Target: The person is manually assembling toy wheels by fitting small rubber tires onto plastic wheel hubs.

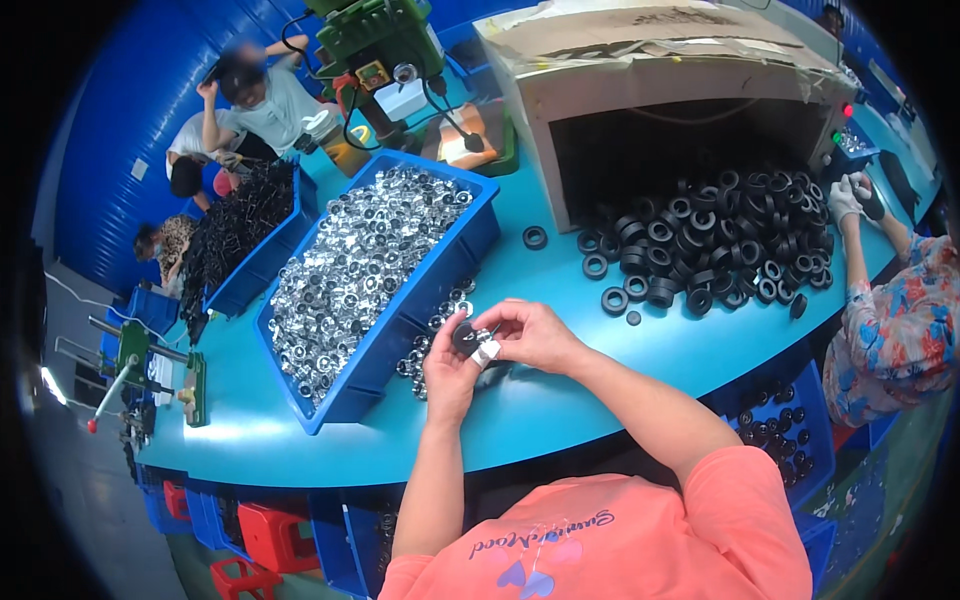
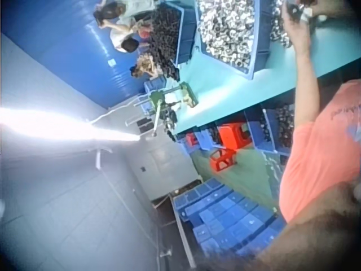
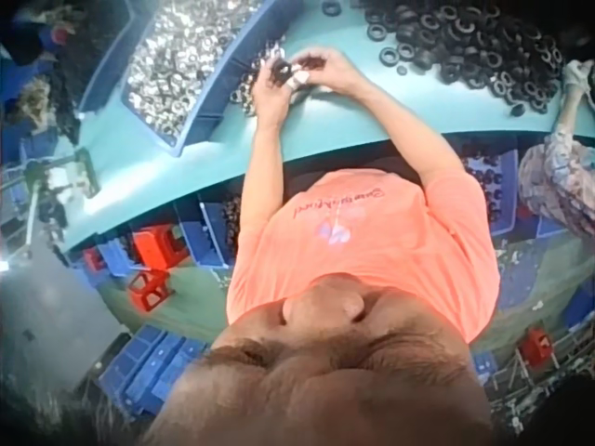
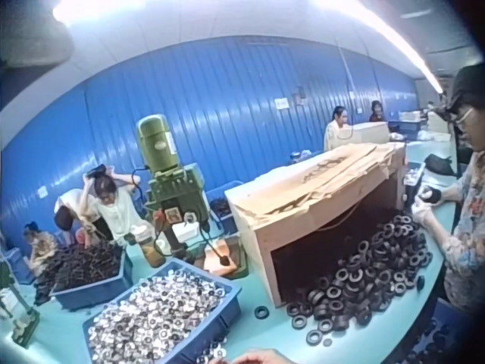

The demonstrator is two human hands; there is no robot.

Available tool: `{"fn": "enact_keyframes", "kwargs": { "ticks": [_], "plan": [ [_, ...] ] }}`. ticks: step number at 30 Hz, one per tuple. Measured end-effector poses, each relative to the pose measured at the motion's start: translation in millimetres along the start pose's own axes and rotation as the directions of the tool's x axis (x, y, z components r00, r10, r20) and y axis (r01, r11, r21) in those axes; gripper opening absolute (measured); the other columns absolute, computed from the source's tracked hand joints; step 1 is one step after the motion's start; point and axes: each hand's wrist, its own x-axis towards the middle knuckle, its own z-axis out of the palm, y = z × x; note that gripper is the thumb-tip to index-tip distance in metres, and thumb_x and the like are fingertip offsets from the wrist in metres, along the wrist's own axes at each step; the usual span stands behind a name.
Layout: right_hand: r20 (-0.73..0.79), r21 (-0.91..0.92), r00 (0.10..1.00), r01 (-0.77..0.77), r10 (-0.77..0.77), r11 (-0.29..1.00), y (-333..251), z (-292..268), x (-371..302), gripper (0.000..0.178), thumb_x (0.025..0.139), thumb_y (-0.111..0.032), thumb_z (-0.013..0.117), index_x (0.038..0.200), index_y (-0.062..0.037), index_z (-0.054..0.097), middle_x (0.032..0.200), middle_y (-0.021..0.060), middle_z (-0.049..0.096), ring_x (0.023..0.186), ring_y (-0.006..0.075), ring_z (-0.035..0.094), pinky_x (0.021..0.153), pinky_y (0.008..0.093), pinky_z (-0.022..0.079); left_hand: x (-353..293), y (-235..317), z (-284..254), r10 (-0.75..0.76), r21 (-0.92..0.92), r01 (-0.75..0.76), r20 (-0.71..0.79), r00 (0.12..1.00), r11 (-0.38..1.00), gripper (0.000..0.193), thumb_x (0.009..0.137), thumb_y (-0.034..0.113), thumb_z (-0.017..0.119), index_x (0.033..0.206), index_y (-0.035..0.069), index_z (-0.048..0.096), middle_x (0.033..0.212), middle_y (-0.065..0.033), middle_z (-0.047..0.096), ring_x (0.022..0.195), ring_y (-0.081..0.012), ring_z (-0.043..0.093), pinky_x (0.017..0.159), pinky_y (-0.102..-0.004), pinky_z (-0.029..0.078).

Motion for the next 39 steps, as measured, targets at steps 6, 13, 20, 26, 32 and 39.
{"fn": "enact_keyframes", "kwargs": {
  "ticks": [6, 13, 20, 26, 32, 39],
  "plan": [
    [-0.004, 0.03, 0.996, -0.09, 0.09, 0.995, 9.0, -6.2, 2.2, 0.036, 0.09, -0.002, 0.076, 0.126, -0.0031, 0.073, 0.115, 0.0072, 0.072, 0.094, 0.0139, 0.073, 0.085, 0.0292, 0.061, -1.7, -3.8, -2.9, 0.017, -0.007, -0.017, 0.082, 0.997, 1.0, 0.071, 0.097, -0.005, 0.067, 0.161, -0.001, 0.036, 0.138, -0.0139, 0.063, 0.123, -0.0206, 0.065, 0.104, -0.0346, 0.055],
    [0.12, 0.23, 0.962, -0.268, 0.246, 0.935, 12.5, -11.3, 5.0, 0.043, 0.093, 0.006, 0.068, 0.136, 0.0021, 0.067, 0.118, 0.011, 0.074, 0.096, 0.0151, 0.072, 0.087, 0.0294, 0.06, -3.0, -2.5, -3.1, 0.08, 0.168, -0.073, -0.035, 0.996, 0.983, 0.056, 0.092, -0.001, 0.078, 0.143, -0.004, 0.056, 0.125, -0.0104, 0.066, 0.102, -0.0141, 0.068, 0.09, -0.0283, 0.058],
    [0.197, 0.36, 0.936, -0.345, 0.291, 0.867, 2.0, -8.3, 2.4, 0.048, 0.094, 0.007, 0.066, 0.142, 0.0025, 0.063, 0.126, 0.0119, 0.072, 0.108, 0.0177, 0.071, 0.098, 0.0314, 0.058, -4.1, 2.1, -4.9, 0.29, 0.508, -0.252, 0.003, 0.957, 0.824, 0.053, 0.085, 0.003, 0.085, 0.134, -0.001, 0.066, 0.111, -0.0032, 0.061, 0.09, -0.0115, 0.063, 0.078, -0.0261, 0.055],
    [0.243, 0.399, 0.929, -0.357, 0.278, 0.845, 0.9, -9.2, 1.8, 0.049, 0.095, 0.006, 0.065, 0.143, 0.0028, 0.061, 0.134, 0.0132, 0.069, 0.117, 0.0195, 0.069, 0.104, 0.0337, 0.056, -5.6, 7.9, -1.0, 0.321, 0.527, -0.287, 0.028, 0.947, 0.8, 0.059, 0.08, 0.004, 0.088, 0.136, 0.006, 0.069, 0.111, -0.0053, 0.063, 0.084, -0.0137, 0.065, 0.076, -0.0277, 0.056],
    [0.281, 0.389, 0.923, -0.362, 0.265, 0.847, 6.6, -11.7, 3.0, 0.053, 0.093, -0.001, 0.071, 0.145, 0.0013, 0.061, 0.135, 0.0125, 0.07, 0.12, 0.0201, 0.069, 0.107, 0.0368, 0.055, -4.0, 2.4, -3.3, 0.327, 0.506, -0.3, 0.037, 0.944, 0.809, 0.063, 0.078, 0.002, 0.088, 0.137, 0.006, 0.068, 0.113, -0.0043, 0.06, 0.087, -0.013, 0.062, 0.08, -0.0266, 0.055],
    [0.29, 0.391, 0.922, -0.36, 0.257, 0.847, 8.3, -12.5, 2.7, 0.052, 0.094, -0.004, 0.073, 0.144, 0.0013, 0.061, 0.134, 0.0123, 0.07, 0.119, 0.0205, 0.07, 0.107, 0.0375, 0.055, -6.2, 7.0, 0.1, 0.28, 0.464, -0.27, 0.05, 0.959, 0.844, 0.065, 0.081, -0.004, 0.085, 0.141, 0.001, 0.064, 0.112, -0.0016, 0.053, 0.096, -0.0113, 0.058, 0.089, -0.0256, 0.052]
  ]
}}
